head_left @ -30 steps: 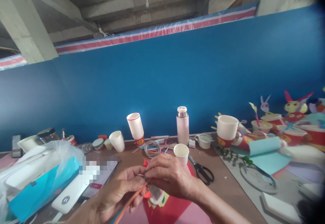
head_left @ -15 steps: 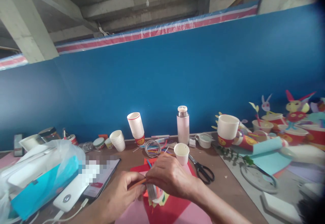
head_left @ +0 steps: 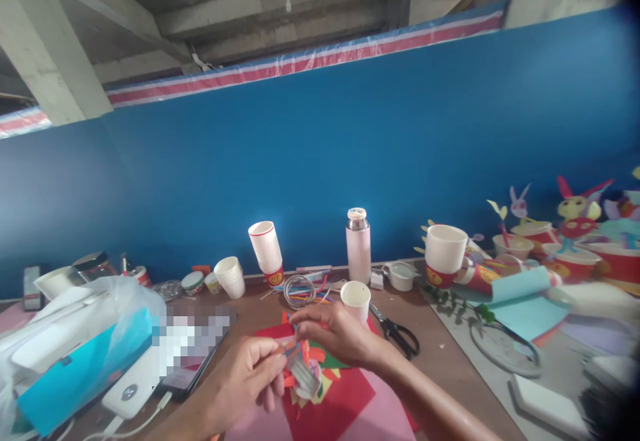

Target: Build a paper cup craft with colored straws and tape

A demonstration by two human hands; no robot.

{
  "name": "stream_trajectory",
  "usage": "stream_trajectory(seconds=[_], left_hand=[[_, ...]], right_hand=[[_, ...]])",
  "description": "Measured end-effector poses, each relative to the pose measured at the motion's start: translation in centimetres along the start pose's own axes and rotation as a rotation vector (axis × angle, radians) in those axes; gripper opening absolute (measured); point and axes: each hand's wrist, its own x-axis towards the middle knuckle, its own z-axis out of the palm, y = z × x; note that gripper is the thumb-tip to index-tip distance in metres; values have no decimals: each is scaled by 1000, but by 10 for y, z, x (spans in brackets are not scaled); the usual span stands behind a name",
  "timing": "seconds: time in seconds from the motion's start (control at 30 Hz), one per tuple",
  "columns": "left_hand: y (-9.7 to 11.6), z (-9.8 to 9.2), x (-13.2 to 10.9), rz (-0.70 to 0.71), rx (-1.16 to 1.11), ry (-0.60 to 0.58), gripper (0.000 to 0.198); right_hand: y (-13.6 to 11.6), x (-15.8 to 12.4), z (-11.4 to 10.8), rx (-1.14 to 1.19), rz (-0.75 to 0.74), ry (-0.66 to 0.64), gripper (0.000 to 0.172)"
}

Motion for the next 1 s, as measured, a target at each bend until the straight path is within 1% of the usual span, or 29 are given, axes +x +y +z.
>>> stream_trajectory(seconds=[0.07,0.17,0.3,0.53,0.6,0.7,0.83,0.93,1.0], left_hand=[[1,-1,1,-13,-62,-2,35],[6,-2,0,-33,-126,11,36],[9,-2,1,-26,-128,37,39],[-4,-1,5,-6,-95,25,39],[-6,0,5,-9,-92,18,39],[-8,0,5,-1,-90,24,32],[-8,0,6,36,-86,76,27],[-4,-2,6,39,-115,94,30],[2,-5,4,14,-147,89,31]], right_hand=[[3,2,-2,91,56,23,28],[4,4,-2,149,43,33,33],[0,1,2,134,2,14,27],[-6,-1,11,40,44,52,15],[-8,-1,11,15,46,54,14],[-9,-3,11,4,86,43,14],[-3,-2,13,68,138,26,21],[3,2,10,178,85,8,27],[7,3,5,201,2,-9,22]])
